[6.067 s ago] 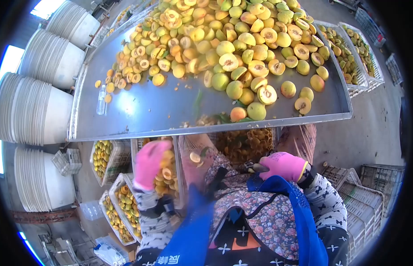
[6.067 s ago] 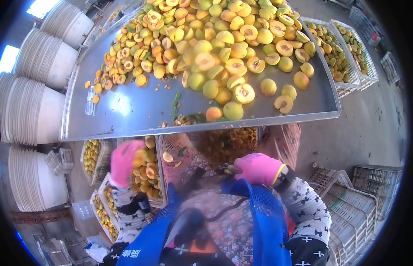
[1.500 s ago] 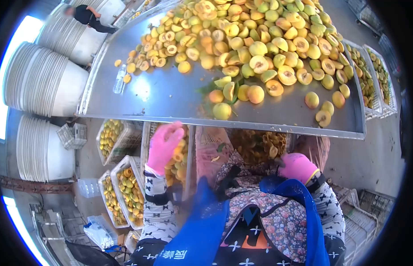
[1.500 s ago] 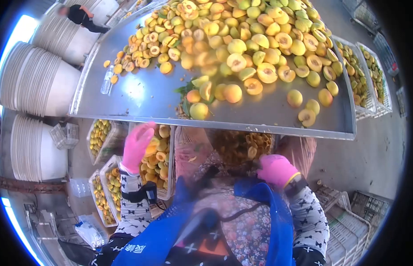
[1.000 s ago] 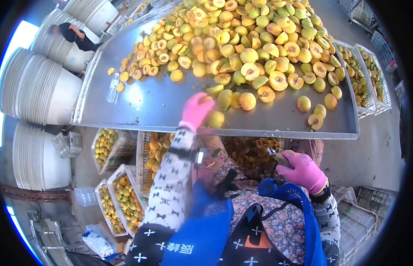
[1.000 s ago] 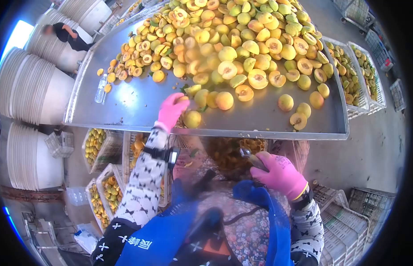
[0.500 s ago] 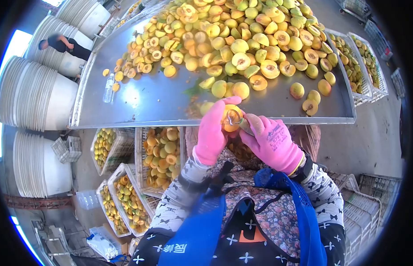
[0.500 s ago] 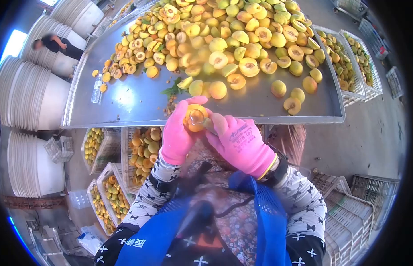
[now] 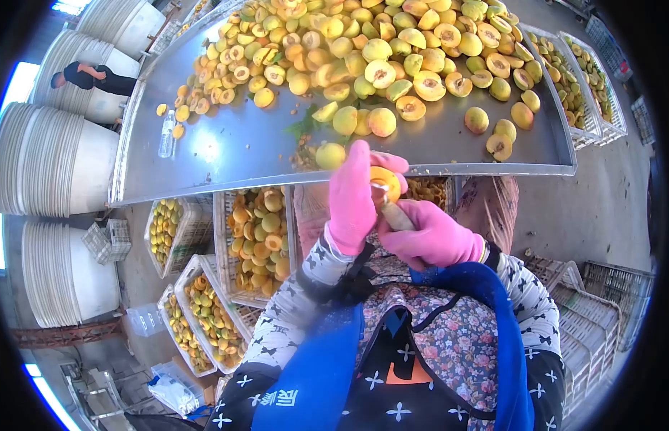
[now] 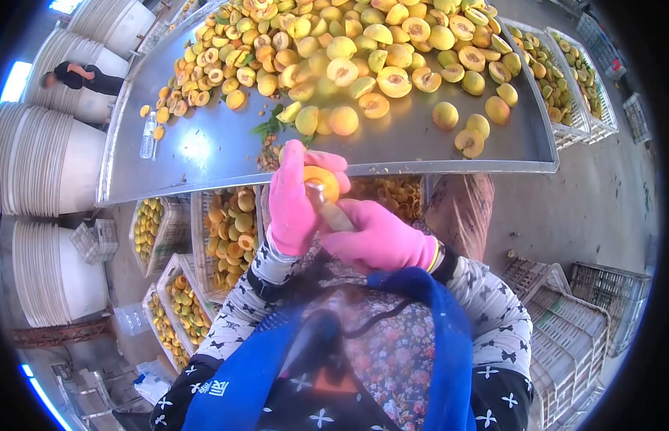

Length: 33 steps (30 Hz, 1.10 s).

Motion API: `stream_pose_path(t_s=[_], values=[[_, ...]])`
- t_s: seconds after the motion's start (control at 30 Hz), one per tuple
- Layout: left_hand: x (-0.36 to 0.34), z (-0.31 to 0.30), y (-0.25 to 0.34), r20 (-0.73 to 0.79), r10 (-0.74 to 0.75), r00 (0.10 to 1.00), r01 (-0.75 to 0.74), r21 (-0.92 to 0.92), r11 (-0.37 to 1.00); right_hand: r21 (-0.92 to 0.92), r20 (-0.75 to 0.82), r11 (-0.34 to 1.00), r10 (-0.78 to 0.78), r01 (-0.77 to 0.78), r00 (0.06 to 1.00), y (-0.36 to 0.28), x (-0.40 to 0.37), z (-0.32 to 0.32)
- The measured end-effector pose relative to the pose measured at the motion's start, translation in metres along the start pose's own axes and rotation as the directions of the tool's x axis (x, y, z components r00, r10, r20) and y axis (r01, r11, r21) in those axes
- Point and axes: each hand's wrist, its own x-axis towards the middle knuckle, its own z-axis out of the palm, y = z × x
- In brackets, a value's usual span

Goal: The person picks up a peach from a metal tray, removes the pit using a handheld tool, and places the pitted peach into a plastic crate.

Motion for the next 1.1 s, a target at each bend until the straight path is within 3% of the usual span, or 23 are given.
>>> stream_pose_path(t_s=[0.03, 0.07, 0.13, 0.23, 0.27, 0.3, 0.33, 0.37, 0.4, 0.43, 0.5, 0.53, 0.6, 0.67, 0.77, 0.83, 0.9, 0.97, 1.03, 1.1], values=[[0.003, -0.001, 0.001, 0.070, 0.027, 0.997, -0.030, 0.032, 0.999, 0.304, 0.193, 0.905, 0.248, -0.298, 0.949, -0.012, -0.005, -0.004], [0.008, -0.002, 0.002, 0.152, 0.100, 0.983, -0.121, 0.137, 0.983, 0.409, 0.254, 0.859, 0.215, -0.306, 0.943, -0.003, -0.005, -0.009], [0.013, -0.002, -0.004, 0.320, 0.055, 0.946, -0.129, 0.215, 0.968, 0.356, 0.331, 0.862, 0.245, -0.361, 0.911, -0.001, -0.012, -0.008], [0.014, -0.013, -0.014, 0.369, -0.228, 0.901, 0.179, 0.161, 0.971, 0.247, 0.363, 0.886, 0.290, -0.392, 0.885, 0.005, -0.017, -0.003], [0.010, -0.019, -0.012, 0.325, -0.033, 0.945, -0.092, 0.362, 0.928, 0.212, 0.332, 0.890, 0.323, -0.403, 0.886, 0.004, -0.020, -0.007], [0.004, -0.038, -0.008, 0.292, 0.082, 0.953, -0.231, 0.525, 0.819, 0.170, 0.307, 0.893, 0.354, -0.417, 0.883, 0.002, -0.022, -0.013], [-0.003, -0.057, -0.005, 0.254, 0.197, 0.947, -0.319, 0.681, 0.659, 0.039, 0.253, 0.894, 0.423, -0.446, 0.870, 0.004, -0.026, -0.023], [-0.015, -0.095, 0.001, 0.198, 0.229, 0.953, -0.293, 0.794, 0.533, -0.132, 0.211, 0.880, 0.474, -0.456, 0.855, 0.004, -0.028, -0.033], [-0.029, -0.132, 0.013, 0.051, 0.095, 0.994, -0.101, 0.735, 0.671, -0.449, 0.135, 0.858, 0.340, -0.248, 0.931, 0.024, -0.032, -0.050], [-0.031, -0.150, 0.018, -0.031, 0.022, 0.999, 0.007, 0.712, 0.702, -0.716, 0.102, 0.697, 0.167, -0.044, 0.981, 0.044, -0.034, -0.064], [-0.032, -0.175, 0.021, -0.167, -0.037, 0.985, 0.148, 0.718, 0.680, -0.840, -0.077, 0.517, 0.187, -0.165, 0.979, 0.042, -0.030, -0.074], [-0.030, -0.180, 0.018, -0.223, -0.014, 0.975, 0.181, 0.751, 0.635, -0.867, -0.084, 0.488, 0.063, -0.104, 0.994, 0.053, -0.024, -0.085], [-0.014, -0.181, -0.001, -0.233, -0.211, 0.949, 0.310, 0.584, 0.751, -0.923, -0.081, 0.384, -0.143, -0.020, 0.986, 0.032, -0.020, -0.084], [0.036, -0.138, -0.054, -0.244, -0.273, 0.930, 0.365, 0.681, 0.635, -0.954, -0.063, 0.298, -0.290, 0.027, 0.955, 0.014, -0.024, -0.082], [0.073, -0.115, -0.087, -0.095, -0.343, 0.935, 0.216, 0.917, 0.335, -0.864, -0.164, 0.476, 0.042, -0.164, 0.986, -0.001, -0.038, -0.081], [0.089, -0.100, -0.075, -0.089, -0.442, 0.893, 0.182, 0.968, 0.171, -0.811, -0.188, 0.562, 0.014, -0.163, 0.982, -0.001, -0.043, -0.071], [0.089, -0.102, -0.076, -0.088, -0.433, 0.897, 0.212, 0.945, 0.247, -0.746, -0.213, 0.647, -0.010, -0.156, 0.977, 0.001, -0.043, -0.064], [0.078, -0.111, -0.086, -0.090, -0.351, 0.932, 0.209, 0.926, 0.316, -0.711, -0.215, 0.702, -0.158, -0.043, 0.964, 0.014, -0.039, -0.062], [0.079, -0.114, -0.092, -0.061, -0.372, 0.926, 0.209, 0.905, 0.370, -0.692, -0.229, 0.722, -0.262, 0.032, 0.938, 0.017, -0.029, -0.056], [0.076, -0.107, -0.083, -0.028, -0.470, 0.882, 0.198, 0.927, 0.317, -0.654, -0.224, 0.756, -0.186, -0.006, 0.957, 0.013, -0.019, -0.051]])
